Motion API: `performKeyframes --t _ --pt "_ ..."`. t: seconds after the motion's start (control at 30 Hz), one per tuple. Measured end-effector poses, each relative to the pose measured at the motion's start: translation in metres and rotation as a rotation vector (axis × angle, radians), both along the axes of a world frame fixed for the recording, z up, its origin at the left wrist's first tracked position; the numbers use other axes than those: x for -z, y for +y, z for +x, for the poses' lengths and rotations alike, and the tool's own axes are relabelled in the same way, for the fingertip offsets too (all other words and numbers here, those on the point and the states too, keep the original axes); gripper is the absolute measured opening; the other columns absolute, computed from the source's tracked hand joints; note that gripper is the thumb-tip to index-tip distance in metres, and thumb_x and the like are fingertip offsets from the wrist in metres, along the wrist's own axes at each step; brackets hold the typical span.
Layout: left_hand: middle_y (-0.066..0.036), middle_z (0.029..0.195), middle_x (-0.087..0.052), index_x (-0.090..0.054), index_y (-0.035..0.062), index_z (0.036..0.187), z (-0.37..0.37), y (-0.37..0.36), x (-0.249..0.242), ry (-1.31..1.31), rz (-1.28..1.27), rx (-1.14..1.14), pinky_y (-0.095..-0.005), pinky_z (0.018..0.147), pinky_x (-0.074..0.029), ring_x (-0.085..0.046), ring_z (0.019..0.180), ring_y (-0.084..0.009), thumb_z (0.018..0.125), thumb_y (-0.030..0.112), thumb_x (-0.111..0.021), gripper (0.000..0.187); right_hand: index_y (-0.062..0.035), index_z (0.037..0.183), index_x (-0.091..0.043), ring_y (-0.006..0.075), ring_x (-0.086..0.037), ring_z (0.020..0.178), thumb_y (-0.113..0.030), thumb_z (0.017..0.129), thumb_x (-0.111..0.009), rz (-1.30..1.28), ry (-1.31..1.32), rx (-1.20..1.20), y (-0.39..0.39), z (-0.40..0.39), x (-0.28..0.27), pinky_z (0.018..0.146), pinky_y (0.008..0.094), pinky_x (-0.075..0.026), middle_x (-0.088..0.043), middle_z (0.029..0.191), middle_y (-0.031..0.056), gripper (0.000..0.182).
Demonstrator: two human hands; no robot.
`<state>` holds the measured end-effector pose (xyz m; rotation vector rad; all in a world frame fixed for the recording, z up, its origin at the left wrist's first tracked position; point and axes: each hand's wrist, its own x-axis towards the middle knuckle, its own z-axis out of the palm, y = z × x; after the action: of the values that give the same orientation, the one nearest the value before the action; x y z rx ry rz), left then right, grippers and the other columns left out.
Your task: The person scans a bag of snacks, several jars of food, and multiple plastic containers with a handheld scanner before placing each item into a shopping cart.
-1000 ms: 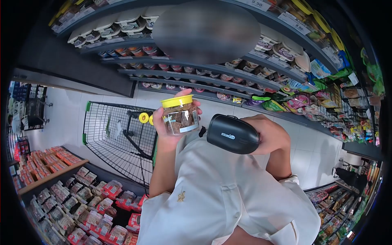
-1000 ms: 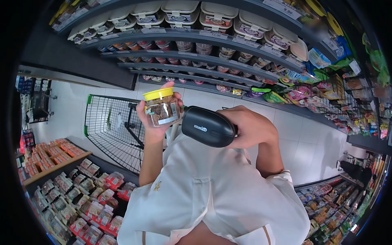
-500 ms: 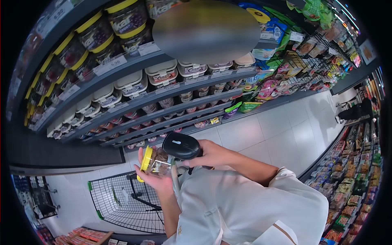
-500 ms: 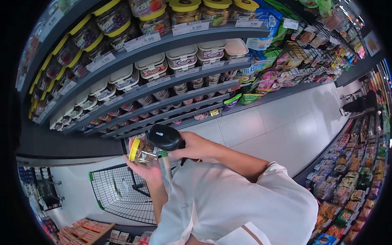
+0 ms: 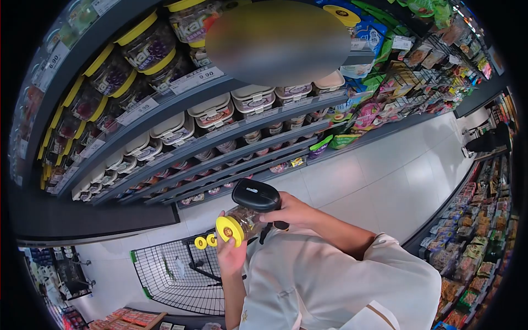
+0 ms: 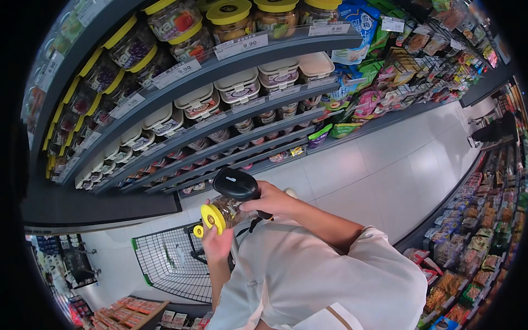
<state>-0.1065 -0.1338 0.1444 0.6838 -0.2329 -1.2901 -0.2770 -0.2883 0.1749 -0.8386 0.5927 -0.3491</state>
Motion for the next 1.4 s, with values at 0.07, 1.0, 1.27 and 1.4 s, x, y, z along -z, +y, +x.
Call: performKeyframes --t 0.07,1.0,1.27,1.4 --pt "-0.015 0.149 -0.041 -0.018 0.0067 0.159 0.002 0.006 0.003 0.036 0.027 0.025 -0.0509 0.118 -0.032 -0.040 0.141 -0.0323 0.078 0.006 -0.073 0.098 -0.0001 0.125 -0.063 0.0118 -0.063 0.099 -0.002 0.080 -0.075 0.012 0.001 -0.027 0.001 0.001 0.005 0.092 0.0288 -0.050 -0.070 0.110 0.0044 0.047" --pt "-0.009 0.128 -0.062 -0.040 0.0090 0.139 0.186 0.237 0.402 0.195 0.797 -0.621 -0.0364 0.090 -0.052 -0.065 0.113 -0.0234 0.085 0.011 -0.080 0.067 0.0014 0.130 -0.060 0.0197 -0.068 0.104 0.004 0.085 -0.068 -0.031 0.405 -0.597 0.079 0.112 0.102 0.094 0.0347 -0.053 -0.070 0.119 0.0140 0.046" --pt "-0.012 0.119 -0.062 -0.044 0.0037 0.131 0.203 0.195 0.500 0.264 0.840 -0.710 -0.0348 0.086 -0.060 -0.067 0.105 -0.0247 0.084 0.001 -0.078 0.059 0.0011 0.128 -0.061 0.0196 -0.070 0.099 0.004 0.087 -0.070 -0.049 0.453 -0.516 0.098 0.123 0.094 0.089 0.0339 -0.055 -0.069 0.121 0.0137 0.042" --pt "-0.011 0.119 -0.062 -0.047 0.0037 0.132 0.206 0.200 0.501 0.263 0.682 -0.744 -0.0353 0.088 -0.060 -0.068 0.105 -0.0243 0.087 -0.007 -0.070 0.052 0.0006 0.127 -0.062 0.0190 -0.070 0.100 0.004 0.087 -0.070 -0.086 0.443 -0.520 0.105 0.132 0.095 0.088 0.0333 -0.056 -0.070 0.119 0.0125 0.042"
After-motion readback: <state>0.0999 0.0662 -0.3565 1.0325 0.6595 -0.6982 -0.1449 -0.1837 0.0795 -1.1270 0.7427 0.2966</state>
